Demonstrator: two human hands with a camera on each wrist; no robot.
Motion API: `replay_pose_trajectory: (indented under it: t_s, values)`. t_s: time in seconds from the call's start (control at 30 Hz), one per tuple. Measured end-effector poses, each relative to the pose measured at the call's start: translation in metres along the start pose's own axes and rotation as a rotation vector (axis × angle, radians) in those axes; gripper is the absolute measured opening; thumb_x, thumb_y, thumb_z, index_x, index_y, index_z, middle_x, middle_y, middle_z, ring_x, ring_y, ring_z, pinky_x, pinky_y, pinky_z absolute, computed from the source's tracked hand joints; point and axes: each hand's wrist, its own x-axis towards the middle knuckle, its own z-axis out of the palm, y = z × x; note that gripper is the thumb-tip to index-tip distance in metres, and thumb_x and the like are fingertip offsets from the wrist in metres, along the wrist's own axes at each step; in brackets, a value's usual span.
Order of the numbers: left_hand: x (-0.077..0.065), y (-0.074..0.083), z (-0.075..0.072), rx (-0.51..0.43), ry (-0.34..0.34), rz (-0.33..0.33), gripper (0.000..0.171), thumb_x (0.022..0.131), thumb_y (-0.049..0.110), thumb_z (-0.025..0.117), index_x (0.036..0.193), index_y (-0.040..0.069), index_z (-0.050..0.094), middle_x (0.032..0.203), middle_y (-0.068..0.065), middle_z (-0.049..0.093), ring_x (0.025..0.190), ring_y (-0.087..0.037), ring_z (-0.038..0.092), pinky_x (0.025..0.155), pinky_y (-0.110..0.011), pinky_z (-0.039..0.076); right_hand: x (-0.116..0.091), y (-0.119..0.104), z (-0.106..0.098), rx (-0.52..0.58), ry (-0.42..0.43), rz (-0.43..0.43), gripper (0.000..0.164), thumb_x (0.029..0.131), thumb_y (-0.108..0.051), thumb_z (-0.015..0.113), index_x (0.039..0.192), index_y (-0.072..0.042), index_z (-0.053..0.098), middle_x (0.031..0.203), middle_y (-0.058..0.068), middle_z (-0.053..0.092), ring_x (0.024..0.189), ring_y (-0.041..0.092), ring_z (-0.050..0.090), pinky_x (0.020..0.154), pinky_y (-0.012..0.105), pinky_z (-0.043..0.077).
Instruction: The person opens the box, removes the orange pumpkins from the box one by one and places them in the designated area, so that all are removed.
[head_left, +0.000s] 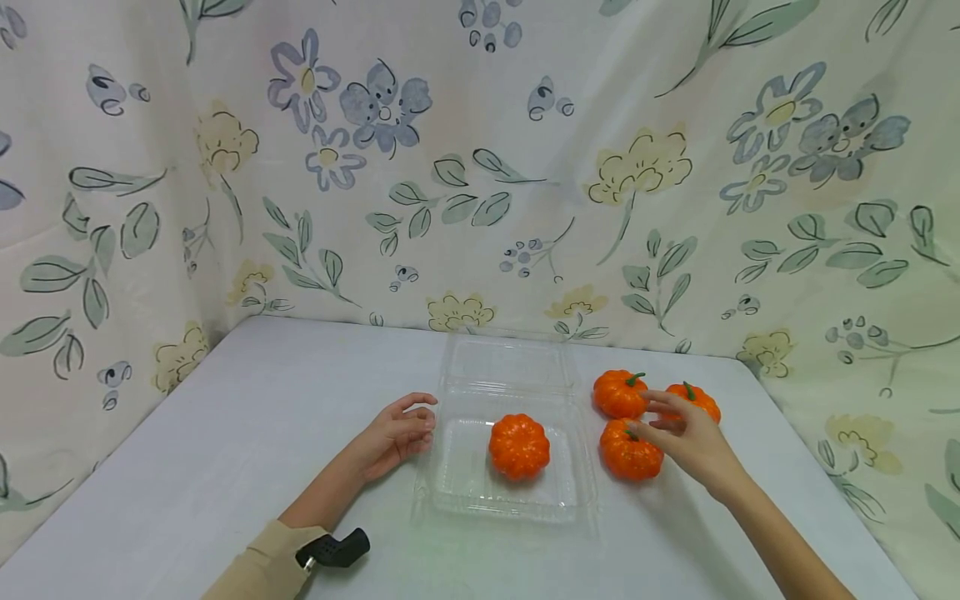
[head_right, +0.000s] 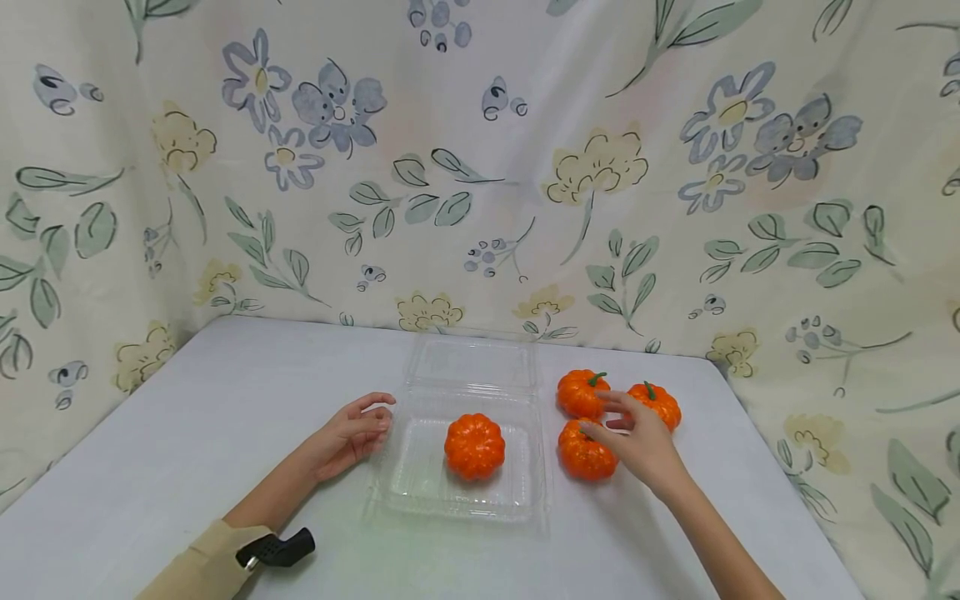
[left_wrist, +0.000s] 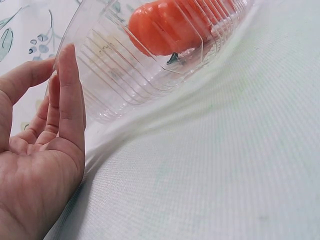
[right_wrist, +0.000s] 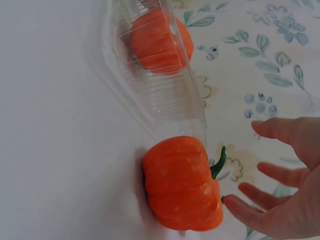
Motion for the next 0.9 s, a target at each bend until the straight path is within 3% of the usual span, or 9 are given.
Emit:
replay_pose_trajectory:
  t_s: [0.23, 0.67, 0.9]
  values:
    - [0.0, -0.001, -0.001, 0.002, -0.004, 0.005, 0.029, 0.103, -0.007, 0.05, 0.126, 0.011, 0.051, 0.094, 0.004, 0.062, 0.076, -0.005, 0.067, 0.073, -0.018, 0.06, 0.004, -0.009, 0.006, 0.019, 0.007, -0.033, 0.06, 0.101, -0.03, 0.074, 0.149, -0.001, 0.053, 0.143, 0.031, 0.059, 0.122, 0.048, 0.063, 0.087, 0.047, 0.064]
    - [0.001, -0.002, -0.003, -0.002, -0.01, 0.009, 0.029, 0.103, -0.006, 0.052, 0.125, 0.012, 0.052, 0.095, 0.004, 0.062, 0.077, -0.006, 0.066, 0.073, -0.018, 0.06, 0.01, -0.028, 0.018, 0.034, -0.03, 0.0, 0.061, 0.101, -0.033, 0.073, 0.15, -0.004, 0.053, 0.143, 0.029, 0.059, 0.126, 0.05, 0.06, 0.094, 0.054, 0.061]
    - [0.001, -0.002, -0.004, -0.003, -0.008, 0.006, 0.029, 0.103, -0.005, 0.053, 0.126, 0.012, 0.051, 0.096, 0.003, 0.062, 0.077, -0.006, 0.067, 0.074, -0.018, 0.06, 0.011, -0.037, 0.022, 0.059, -0.04, -0.038, 0.058, 0.103, -0.031, 0.07, 0.15, -0.003, 0.052, 0.144, 0.029, 0.058, 0.126, 0.049, 0.061, 0.094, 0.052, 0.061]
